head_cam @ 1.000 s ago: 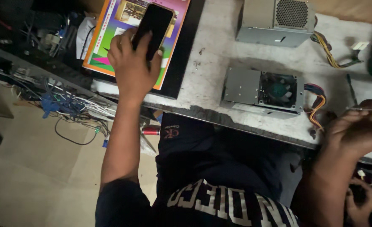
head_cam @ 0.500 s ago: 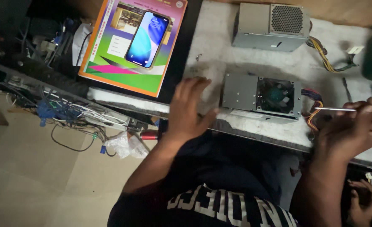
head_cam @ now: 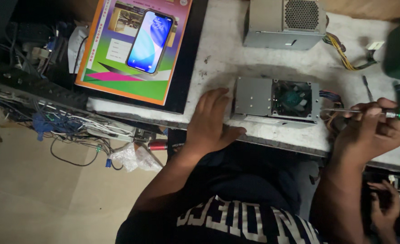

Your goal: The person uses a green-handled screwdriver to unscrew the casing of a computer power supply unit on a workbench, repositioning the unit and removing screws from its sides. They occasionally touch a smartphone lying on a record book beside the work area.

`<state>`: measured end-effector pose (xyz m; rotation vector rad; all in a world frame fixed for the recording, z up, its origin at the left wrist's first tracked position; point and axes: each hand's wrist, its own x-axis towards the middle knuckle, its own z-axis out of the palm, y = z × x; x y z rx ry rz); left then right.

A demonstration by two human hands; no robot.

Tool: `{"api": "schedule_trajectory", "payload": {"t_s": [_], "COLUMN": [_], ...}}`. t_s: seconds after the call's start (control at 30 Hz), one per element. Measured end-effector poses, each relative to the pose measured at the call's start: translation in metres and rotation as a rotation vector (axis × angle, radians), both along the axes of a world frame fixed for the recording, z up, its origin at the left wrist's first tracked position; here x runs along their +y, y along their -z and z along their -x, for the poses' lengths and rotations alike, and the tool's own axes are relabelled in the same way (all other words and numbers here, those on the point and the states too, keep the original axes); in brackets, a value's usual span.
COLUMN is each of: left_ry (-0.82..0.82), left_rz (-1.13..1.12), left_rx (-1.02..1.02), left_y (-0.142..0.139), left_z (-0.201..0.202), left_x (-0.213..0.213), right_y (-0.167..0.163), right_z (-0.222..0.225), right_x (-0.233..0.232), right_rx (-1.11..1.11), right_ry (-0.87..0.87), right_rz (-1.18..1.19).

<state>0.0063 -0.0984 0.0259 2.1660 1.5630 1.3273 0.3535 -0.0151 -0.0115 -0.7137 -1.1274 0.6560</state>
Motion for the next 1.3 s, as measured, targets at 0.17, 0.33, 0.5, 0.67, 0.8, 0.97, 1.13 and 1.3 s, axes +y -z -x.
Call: {"api": "schedule_trajectory", "payload": {"t_s": [0.17,0.33,0.5,0.67,0.8,0.97,1.13,1.3], "left_ry": [0.01,0.019,-0.003,0.018,0.143,0.409,0.327,0.097], "left_rz": [-0.102,-0.079,-0.079,-0.13,-0.18,0.148,0.264,-0.161], "left_rx": [0.009,0.036,0.035,-0.017,-0.013,-0.064,-0.179,-0.366], "left_y": [0.0,0.003,0.005,-0.003,-0.02,-0.017,0.024,0.052], "left_z": [-0.001,0.001,0.001,0.002,-0.009,-0.031,-0.032,-0.016], "left_x": [0.001,0.003,0.002,-0.003,-0.021,-0.039,-0.035,-0.011], "right_y": [-0.006,-0.006,-0.017,-0.041,-0.048,-0.05,-0.064,-0.099], "right_z": [0.005,0.007,0.014,0.037,0.072,0.106,0.109,0.076], "right_x": [-0.002,-0.005,-0.009,-0.042,-0.063,-0.079,-0.067,-0.03], "right_rx": [0.011,0.036,0.026,-0.084,-0.199,-0.515,-0.775,-1.001], "right_ry": [0.003,0.028,0.043,0.08,-0.28,-0.496,-0.41,-0.013], "right_rz": [0.02,0.055,0.008,0.12,0.043,0.104,-0.032,-0.104]}}
